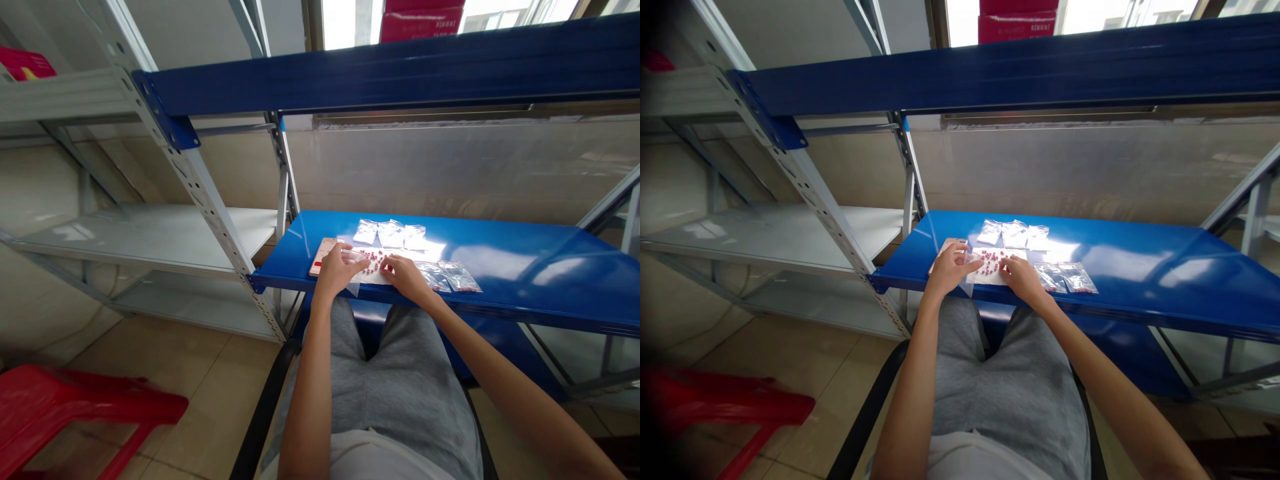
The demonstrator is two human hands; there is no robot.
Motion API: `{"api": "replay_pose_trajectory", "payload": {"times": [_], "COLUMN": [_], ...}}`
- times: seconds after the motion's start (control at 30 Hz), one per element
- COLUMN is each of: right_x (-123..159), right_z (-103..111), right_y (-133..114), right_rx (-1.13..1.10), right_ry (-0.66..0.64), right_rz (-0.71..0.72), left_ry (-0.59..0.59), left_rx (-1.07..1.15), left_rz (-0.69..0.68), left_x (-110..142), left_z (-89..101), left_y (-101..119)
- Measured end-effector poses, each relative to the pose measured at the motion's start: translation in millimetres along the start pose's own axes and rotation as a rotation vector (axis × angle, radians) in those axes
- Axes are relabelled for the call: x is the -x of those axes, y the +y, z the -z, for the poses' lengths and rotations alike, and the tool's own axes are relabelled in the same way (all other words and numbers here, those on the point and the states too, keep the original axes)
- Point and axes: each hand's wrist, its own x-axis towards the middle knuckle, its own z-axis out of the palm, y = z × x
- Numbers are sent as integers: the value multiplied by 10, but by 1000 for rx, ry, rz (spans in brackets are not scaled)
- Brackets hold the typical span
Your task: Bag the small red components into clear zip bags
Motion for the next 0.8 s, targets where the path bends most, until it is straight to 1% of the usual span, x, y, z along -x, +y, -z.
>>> {"api": "replay_pose_trajectory", "payload": {"times": [0.2, 0.33, 0.4, 0.5, 0.6, 0.7, 0.8], "right_x": [7, -1, -10, -13, 3, 31, 54], "right_z": [-10, 48, 126, 298, 470, 578, 619], "right_y": [-8, 12, 11, -27, -112, -226, -329], "right_rx": [22, -32, -89, -224, -403, -519, -529], "right_ry": [17, 56, 89, 134, 154, 119, 67], "right_rz": [12, 34, 13, -32, -8, 43, 87], "left_ry": [-40, -62, -81, -120, -160, -230, -286], "left_rx": [-11, -3, -5, -16, 2, 51, 105], "left_rz": [30, 33, 21, 8, -24, -69, -89], "left_x": [32, 54, 59, 61, 58, 58, 61], "left_z": [12, 15, 15, 9, -13, -46, -74], "left_y": [77, 122, 134, 142, 141, 142, 149]}}
